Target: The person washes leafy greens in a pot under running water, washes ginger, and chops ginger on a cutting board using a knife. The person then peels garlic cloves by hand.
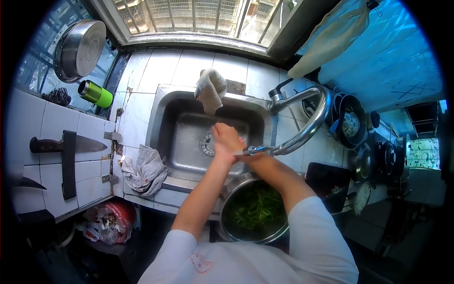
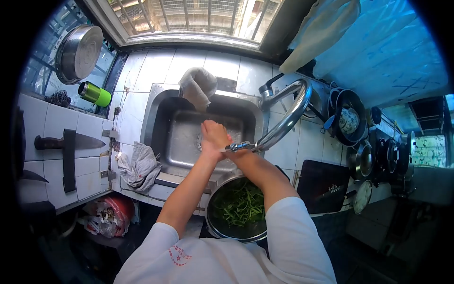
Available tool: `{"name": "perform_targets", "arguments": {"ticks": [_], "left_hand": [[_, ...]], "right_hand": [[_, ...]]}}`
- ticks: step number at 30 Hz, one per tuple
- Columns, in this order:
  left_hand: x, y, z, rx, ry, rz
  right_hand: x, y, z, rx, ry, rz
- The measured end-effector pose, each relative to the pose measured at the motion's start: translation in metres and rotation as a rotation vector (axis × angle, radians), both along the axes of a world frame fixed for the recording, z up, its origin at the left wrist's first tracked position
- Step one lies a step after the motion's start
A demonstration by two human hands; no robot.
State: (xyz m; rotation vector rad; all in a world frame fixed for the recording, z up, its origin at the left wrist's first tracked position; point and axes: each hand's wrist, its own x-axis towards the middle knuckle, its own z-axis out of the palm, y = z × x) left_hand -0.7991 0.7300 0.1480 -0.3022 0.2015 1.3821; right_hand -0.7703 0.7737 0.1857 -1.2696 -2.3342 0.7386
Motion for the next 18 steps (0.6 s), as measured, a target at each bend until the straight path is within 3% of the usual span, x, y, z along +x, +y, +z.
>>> {"name": "perform_targets", "arguments": {"ticks": [1, 2, 3, 4, 7, 8, 10, 11, 13, 16, 18], "left_hand": [[-0.001, 0.0, -0.006, -0.208, -0.141, 0.048], [-0.002, 0.001, -0.01, -0.413, -0.279, 0.096], [-0.01, -0.002, 0.039, -0.647, -0.017, -0.065], [-0.012, 0.0, 0.031, -0.658, -0.025, -0.07], [-0.006, -0.001, 0.016, -0.674, 0.379, -0.194], [-0.005, -0.006, 0.02, -0.673, 0.377, -0.203], [-0.003, -0.016, 0.031, -0.31, 1.088, -0.391], [0.006, -0.021, 0.041, -0.334, 1.328, -0.214], [0.006, -0.031, 0.049, -0.245, 1.47, -0.244], [-0.005, -0.04, 0.085, -0.078, 1.746, -0.364], [-0.005, -0.051, 0.096, 0.008, 1.881, -0.466]], "right_hand": [[0.006, 0.001, -0.006, -0.018, -0.009, 0.0], [0.014, 0.005, -0.01, 0.085, -0.112, 0.237], [0.023, 0.009, -0.012, 0.186, -0.212, 0.474], [0.03, 0.012, -0.009, 0.172, -0.218, 0.474], [0.052, 0.024, 0.027, 0.06, -0.373, 0.506], [0.065, 0.024, 0.03, 0.056, -0.378, 0.499], [0.095, 0.026, 0.037, -0.022, -0.319, 0.336], [0.112, 0.026, 0.045, -0.019, -0.319, 0.325], [0.147, 0.019, 0.067, -0.51, -0.176, 0.263], [0.18, -0.003, 0.112, -0.719, -0.141, 0.191], [0.204, -0.025, 0.125, -0.648, -0.193, 0.131]]}}
